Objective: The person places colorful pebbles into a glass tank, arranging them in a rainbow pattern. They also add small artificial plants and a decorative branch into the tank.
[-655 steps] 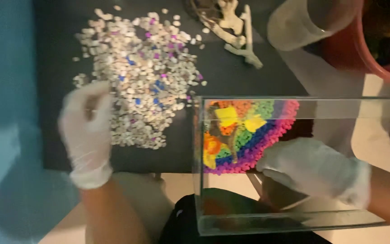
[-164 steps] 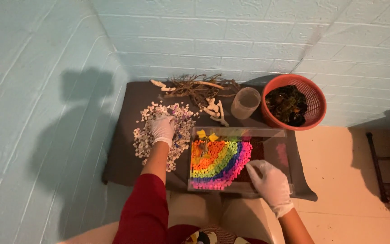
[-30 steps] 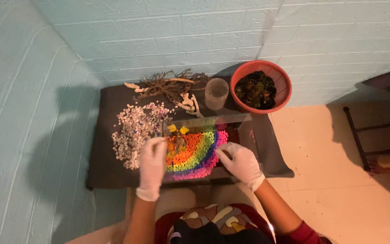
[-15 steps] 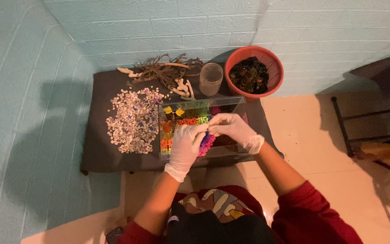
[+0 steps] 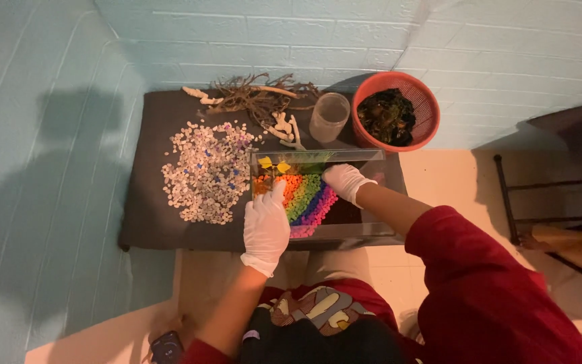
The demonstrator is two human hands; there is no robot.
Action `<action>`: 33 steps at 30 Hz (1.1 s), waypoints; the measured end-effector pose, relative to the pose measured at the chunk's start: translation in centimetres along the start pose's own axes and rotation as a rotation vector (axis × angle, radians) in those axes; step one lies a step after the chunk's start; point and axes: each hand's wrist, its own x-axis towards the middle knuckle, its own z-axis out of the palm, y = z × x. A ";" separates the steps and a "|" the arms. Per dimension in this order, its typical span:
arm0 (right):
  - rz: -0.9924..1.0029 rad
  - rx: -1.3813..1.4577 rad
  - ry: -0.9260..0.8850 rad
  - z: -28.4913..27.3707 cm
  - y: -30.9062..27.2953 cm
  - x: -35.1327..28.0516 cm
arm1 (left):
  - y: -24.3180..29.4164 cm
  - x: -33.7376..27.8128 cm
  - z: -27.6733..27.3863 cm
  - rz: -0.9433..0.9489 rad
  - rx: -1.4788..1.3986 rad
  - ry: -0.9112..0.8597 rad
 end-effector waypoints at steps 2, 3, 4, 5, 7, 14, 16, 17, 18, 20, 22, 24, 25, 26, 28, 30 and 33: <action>0.040 0.052 -0.052 1.3 0.4 0.7 | -0.2 -0.7 1.5 0.006 -0.030 0.006; 0.084 0.104 -0.097 1.9 0.8 0.9 | -0.2 -1.0 2.2 0.016 -0.056 0.017; 0.086 0.101 -0.102 1.0 0.5 0.5 | -0.2 -1.0 2.2 0.015 -0.062 0.016; 0.095 0.132 -0.088 0.2 0.3 0.1 | -0.2 -1.0 2.2 0.025 -0.064 0.034; 0.105 0.160 -0.074 -1.6 -0.4 -0.2 | -0.3 -1.0 2.0 0.034 -0.066 0.053; 0.101 0.167 -0.136 -2.3 -1.0 0.2 | -0.7 -1.2 2.0 0.039 -0.081 0.100; 0.110 0.180 -0.154 -4.3 -1.2 -0.5 | -0.6 -1.2 2.2 0.037 -0.119 0.112; 0.145 0.159 -0.124 -5.2 -1.2 -1.0 | -0.5 -1.2 2.3 0.026 -0.145 0.109; 0.178 0.139 -0.091 -6.1 -1.4 -1.4 | -0.6 -1.2 2.3 0.015 -0.168 0.106; 0.241 0.244 -0.088 -11.1 -3.1 -4.7 | -0.7 -1.1 1.5 -0.015 -0.315 0.119; 0.273 0.341 -0.076 -16.6 -5.7 -7.9 | -2.2 -1.1 0.7 -0.064 -0.442 0.145; 0.472 0.561 -0.077 -22.3 -8.9 -12.3 | -4.3 -1.2 -0.1 -0.341 -0.911 0.292; 0.444 0.559 -0.072 -21.7 -9.4 -12.9 | -6.5 -1.0 -0.2 -0.354 -0.889 0.305; 0.559 0.649 -0.025 -20.7 -10.0 -13.9 | -8.6 -1.1 -0.3 -0.409 -0.893 0.333; 0.662 0.748 0.021 -18.5 -10.5 -14.8 | -12.5 -2.2 3.2 -0.465 -0.881 0.360; 0.751 0.599 0.181 -15.9 -10.5 -14.7 | -16.5 -4.0 10.2 -0.694 -0.499 0.090; 0.743 0.596 0.203 -15.2 -10.4 -14.2 | -20.7 -6.5 17.6 -0.706 -0.318 -0.216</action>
